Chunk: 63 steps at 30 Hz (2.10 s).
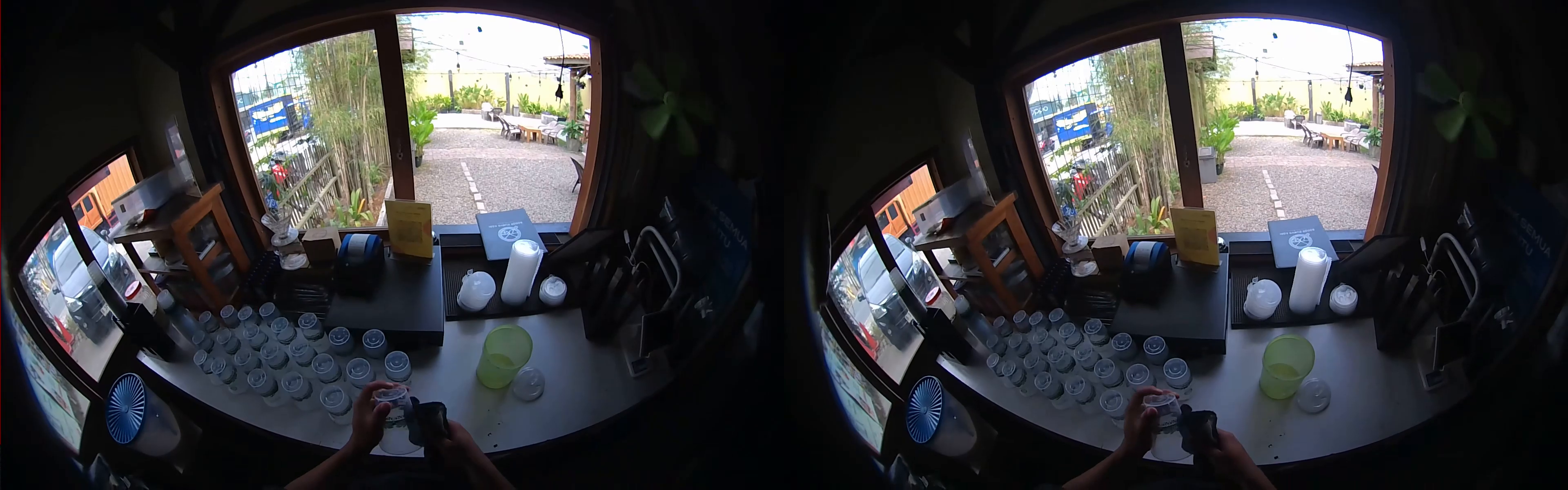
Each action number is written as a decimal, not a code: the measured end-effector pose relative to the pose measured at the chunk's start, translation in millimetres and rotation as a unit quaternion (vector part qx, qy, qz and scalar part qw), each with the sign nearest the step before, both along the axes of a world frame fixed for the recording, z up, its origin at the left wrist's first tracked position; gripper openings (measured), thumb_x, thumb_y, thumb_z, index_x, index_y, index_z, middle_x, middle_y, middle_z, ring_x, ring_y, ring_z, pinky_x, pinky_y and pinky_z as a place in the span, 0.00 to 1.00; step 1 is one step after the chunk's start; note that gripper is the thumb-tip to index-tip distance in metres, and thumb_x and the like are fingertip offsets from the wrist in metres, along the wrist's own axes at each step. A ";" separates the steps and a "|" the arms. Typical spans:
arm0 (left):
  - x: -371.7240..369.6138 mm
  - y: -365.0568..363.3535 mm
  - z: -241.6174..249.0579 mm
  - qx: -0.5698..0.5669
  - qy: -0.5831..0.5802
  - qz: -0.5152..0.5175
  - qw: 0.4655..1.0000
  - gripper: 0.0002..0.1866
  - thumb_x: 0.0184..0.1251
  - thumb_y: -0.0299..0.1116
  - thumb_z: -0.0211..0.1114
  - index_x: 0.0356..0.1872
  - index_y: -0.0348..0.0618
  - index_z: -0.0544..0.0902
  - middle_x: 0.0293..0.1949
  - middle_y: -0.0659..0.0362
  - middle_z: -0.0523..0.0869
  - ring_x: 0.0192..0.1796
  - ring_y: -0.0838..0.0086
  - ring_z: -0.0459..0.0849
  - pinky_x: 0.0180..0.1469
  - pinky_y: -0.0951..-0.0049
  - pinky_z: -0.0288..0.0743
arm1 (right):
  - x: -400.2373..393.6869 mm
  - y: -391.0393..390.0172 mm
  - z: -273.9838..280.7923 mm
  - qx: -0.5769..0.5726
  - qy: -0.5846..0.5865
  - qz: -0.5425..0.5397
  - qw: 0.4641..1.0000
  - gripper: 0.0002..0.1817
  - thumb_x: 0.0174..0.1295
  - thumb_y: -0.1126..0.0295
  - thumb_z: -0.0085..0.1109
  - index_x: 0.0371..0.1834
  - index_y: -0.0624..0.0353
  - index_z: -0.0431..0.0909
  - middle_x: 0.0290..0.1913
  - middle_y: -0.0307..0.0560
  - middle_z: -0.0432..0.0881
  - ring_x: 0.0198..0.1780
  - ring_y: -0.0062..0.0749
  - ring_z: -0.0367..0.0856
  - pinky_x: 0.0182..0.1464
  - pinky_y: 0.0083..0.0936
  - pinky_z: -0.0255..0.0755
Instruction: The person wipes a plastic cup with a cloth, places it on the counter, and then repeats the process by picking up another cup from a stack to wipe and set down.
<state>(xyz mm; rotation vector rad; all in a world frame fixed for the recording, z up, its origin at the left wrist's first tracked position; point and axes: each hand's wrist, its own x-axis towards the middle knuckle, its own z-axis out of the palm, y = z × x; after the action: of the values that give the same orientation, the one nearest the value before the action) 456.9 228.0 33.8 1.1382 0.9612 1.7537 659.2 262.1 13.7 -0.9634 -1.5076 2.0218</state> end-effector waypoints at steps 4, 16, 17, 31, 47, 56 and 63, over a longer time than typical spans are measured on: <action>-3.1 11.6 -14.3 0.013 0.080 -0.041 0.996 0.31 0.63 0.46 0.72 0.59 0.41 0.68 0.57 0.46 0.79 0.61 0.62 0.78 0.63 0.62 0.71 | 22.3 8.6 -45.0 0.021 0.025 -0.077 0.997 0.14 0.67 0.64 0.61 0.48 0.63 0.80 0.37 0.40 0.83 0.36 0.24 0.79 0.40 0.28 0.74; -9.0 24.4 -70.7 -0.016 0.401 0.110 0.909 0.27 0.58 0.35 0.70 0.57 0.42 0.71 0.60 0.45 0.74 0.64 0.50 0.72 0.67 0.56 0.65 | 51.0 -11.1 -53.8 -0.004 -0.087 -0.348 0.933 0.19 0.68 0.60 0.61 0.52 0.64 0.76 0.44 0.43 0.81 0.44 0.25 0.78 0.48 0.25 0.73; -11.7 24.2 -69.4 -0.012 0.414 0.122 0.902 0.28 0.57 0.34 0.69 0.58 0.41 0.71 0.61 0.43 0.72 0.64 0.49 0.71 0.67 0.55 0.64 | 48.6 -11.7 -53.3 -0.013 -0.088 -0.347 0.934 0.19 0.68 0.60 0.61 0.52 0.64 0.76 0.45 0.43 0.81 0.44 0.25 0.78 0.49 0.25 0.73; -90.6 -18.3 -8.3 0.142 0.377 0.317 0.859 0.24 0.56 0.34 0.69 0.53 0.43 0.71 0.58 0.45 0.67 0.63 0.57 0.67 0.66 0.54 0.62 | -8.5 -9.7 -48.8 -0.130 0.359 -0.380 0.843 0.29 0.66 0.63 0.58 0.70 0.56 0.65 0.58 0.45 0.78 0.56 0.39 0.80 0.62 0.39 0.74; -616.4 -124.6 12.1 -0.093 0.354 0.637 0.678 0.47 0.56 0.42 0.75 0.70 0.36 0.55 0.65 0.44 0.68 0.68 0.53 0.67 0.69 0.54 0.60 | -186.7 -74.6 12.2 -0.070 0.322 -0.432 0.840 0.29 0.59 0.65 0.62 0.65 0.58 0.69 0.54 0.47 0.80 0.55 0.36 0.80 0.64 0.36 0.72; -672.6 -135.9 33.5 -0.011 0.250 0.433 0.866 0.29 0.58 0.36 0.73 0.59 0.37 0.73 0.52 0.52 0.83 0.54 0.64 0.82 0.60 0.63 0.72 | -265.4 -132.5 8.8 -0.083 0.275 -0.463 0.839 0.27 0.57 0.65 0.62 0.61 0.60 0.72 0.52 0.46 0.80 0.53 0.36 0.80 0.57 0.33 0.73; -661.8 -154.9 109.5 0.095 0.309 0.498 0.805 0.27 0.61 0.40 0.72 0.57 0.39 0.74 0.52 0.52 0.82 0.52 0.64 0.81 0.57 0.63 0.71 | -296.1 -148.2 9.3 -0.036 0.261 -0.469 0.843 0.27 0.57 0.64 0.63 0.61 0.60 0.71 0.53 0.47 0.79 0.54 0.37 0.79 0.58 0.35 0.73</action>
<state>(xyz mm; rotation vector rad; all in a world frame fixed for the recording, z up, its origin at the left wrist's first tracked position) -204.9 73.0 143.3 1.5201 2.1064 2.3479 363.1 113.9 23.0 -0.8297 -0.4828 1.4133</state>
